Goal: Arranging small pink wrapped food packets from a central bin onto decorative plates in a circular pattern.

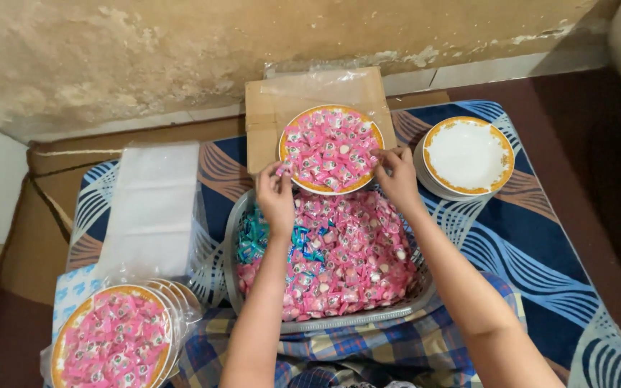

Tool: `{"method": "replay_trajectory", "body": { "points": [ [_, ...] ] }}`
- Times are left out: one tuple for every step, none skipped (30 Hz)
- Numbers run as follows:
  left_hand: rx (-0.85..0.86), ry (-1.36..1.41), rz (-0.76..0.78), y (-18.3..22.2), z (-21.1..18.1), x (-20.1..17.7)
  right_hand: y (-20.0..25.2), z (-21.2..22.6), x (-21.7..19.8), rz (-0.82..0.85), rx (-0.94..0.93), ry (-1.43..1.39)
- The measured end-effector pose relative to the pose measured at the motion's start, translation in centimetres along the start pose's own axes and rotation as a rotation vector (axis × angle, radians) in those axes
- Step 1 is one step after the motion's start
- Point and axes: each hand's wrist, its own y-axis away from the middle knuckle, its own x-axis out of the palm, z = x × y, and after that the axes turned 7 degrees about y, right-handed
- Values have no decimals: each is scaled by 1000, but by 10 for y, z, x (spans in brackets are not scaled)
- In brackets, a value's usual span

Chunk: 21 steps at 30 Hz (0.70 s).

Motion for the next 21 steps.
{"method": "replay_trajectory", "body": {
  "points": [
    [0,2,2,-10,3,8,3,3,-3,-3,1,1],
    [54,-151,32,-20,6,16,6,7,-6,-7,-15,-11],
    [109,-304,58,-30,9,24,8,11,-9,-10,-33,-24],
    [110,-302,58,-39,19,29,11,15,-11,-11,-34,-23],
    [112,-393,126,-47,29,33,16,19,-14,-13,-28,-43],
    [115,-484,194,-55,40,38,21,23,-17,-15,-23,-63],
    [114,-483,195,-57,38,42,25,19,-18,-15,-22,-61],
    [126,-691,251,-59,36,45,29,15,-19,-15,-4,-73],
    [138,-900,306,-60,33,48,35,12,-20,-14,15,-86],
    [137,-899,308,-60,34,49,40,10,-24,-14,16,-85],
    [174,-891,326,-60,34,48,46,8,-26,-7,28,-63],
    [211,-883,344,-60,34,48,53,7,-29,0,40,-42],
    [211,-885,344,-54,29,46,59,2,-30,1,41,-44],
    [258,-794,337,-49,22,44,66,-4,-31,27,38,-10],
    [304,-702,329,-43,16,42,73,-10,-33,52,35,24],
    [303,-703,331,-33,15,38,83,-18,-32,52,36,23],
    [311,-606,262,-24,13,35,91,-25,-31,135,44,57],
    [317,-509,194,-15,11,32,99,-32,-30,217,52,91],
    [319,-510,191,0,16,26,105,-43,-29,217,49,90],
    [302,-442,139,16,20,20,112,-53,-29,357,81,163],
    [285,-374,86,31,25,15,118,-63,-28,496,112,237]
  ]
}}
